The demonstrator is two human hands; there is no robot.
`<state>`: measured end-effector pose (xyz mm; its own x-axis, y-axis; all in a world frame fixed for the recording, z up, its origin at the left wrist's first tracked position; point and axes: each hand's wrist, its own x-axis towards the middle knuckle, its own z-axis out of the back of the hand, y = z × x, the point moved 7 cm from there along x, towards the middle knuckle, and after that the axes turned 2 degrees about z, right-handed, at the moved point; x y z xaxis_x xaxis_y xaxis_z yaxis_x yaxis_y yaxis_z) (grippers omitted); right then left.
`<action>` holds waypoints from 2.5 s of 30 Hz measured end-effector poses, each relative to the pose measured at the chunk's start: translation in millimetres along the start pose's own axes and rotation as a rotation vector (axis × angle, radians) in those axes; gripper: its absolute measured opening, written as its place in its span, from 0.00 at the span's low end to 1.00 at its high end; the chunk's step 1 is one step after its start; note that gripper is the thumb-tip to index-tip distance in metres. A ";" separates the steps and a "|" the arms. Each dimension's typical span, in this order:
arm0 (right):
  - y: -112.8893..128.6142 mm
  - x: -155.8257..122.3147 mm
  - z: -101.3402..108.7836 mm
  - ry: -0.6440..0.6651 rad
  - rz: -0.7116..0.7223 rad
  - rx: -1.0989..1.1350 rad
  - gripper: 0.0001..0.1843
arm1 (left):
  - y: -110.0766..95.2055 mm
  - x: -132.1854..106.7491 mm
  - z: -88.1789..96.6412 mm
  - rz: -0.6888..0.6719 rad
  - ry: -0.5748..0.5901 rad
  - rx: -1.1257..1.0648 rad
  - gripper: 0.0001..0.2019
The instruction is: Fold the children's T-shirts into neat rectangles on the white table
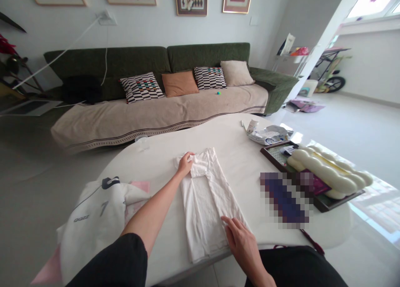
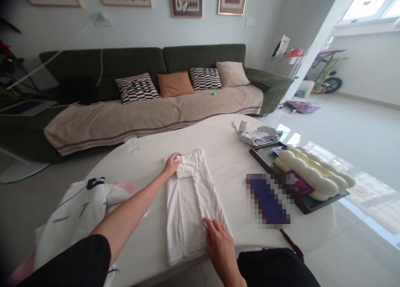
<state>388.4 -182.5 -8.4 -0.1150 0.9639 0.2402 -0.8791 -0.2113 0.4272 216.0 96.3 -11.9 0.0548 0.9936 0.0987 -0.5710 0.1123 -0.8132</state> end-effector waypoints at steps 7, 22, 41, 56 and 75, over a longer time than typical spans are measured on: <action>-0.4 -0.3 -2.0 0.002 -0.004 -0.001 0.14 | -10.1 1.0 6.5 -0.086 -0.051 0.056 0.21; -0.5 4.1 1.5 -0.012 -0.029 0.041 0.16 | -14.4 -51.0 -35.5 -0.168 0.094 0.534 0.26; -15.1 18.7 -0.7 0.119 -0.118 0.195 0.14 | -15.7 -53.6 -32.2 -0.171 0.054 0.565 0.25; -37.5 304.8 -32.5 0.155 0.016 -0.006 0.11 | -12.7 -55.0 -29.8 -0.220 0.025 0.575 0.26; -50.7 315.0 -54.3 0.183 -0.107 -0.225 0.15 | -10.9 -55.4 -30.3 -0.155 0.015 0.690 0.26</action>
<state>371.6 140.7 -1.7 -0.0794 0.9963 0.0341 -0.9687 -0.0852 0.2332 244.0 40.4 -25.9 0.1856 0.9674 0.1724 -0.9445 0.2241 -0.2403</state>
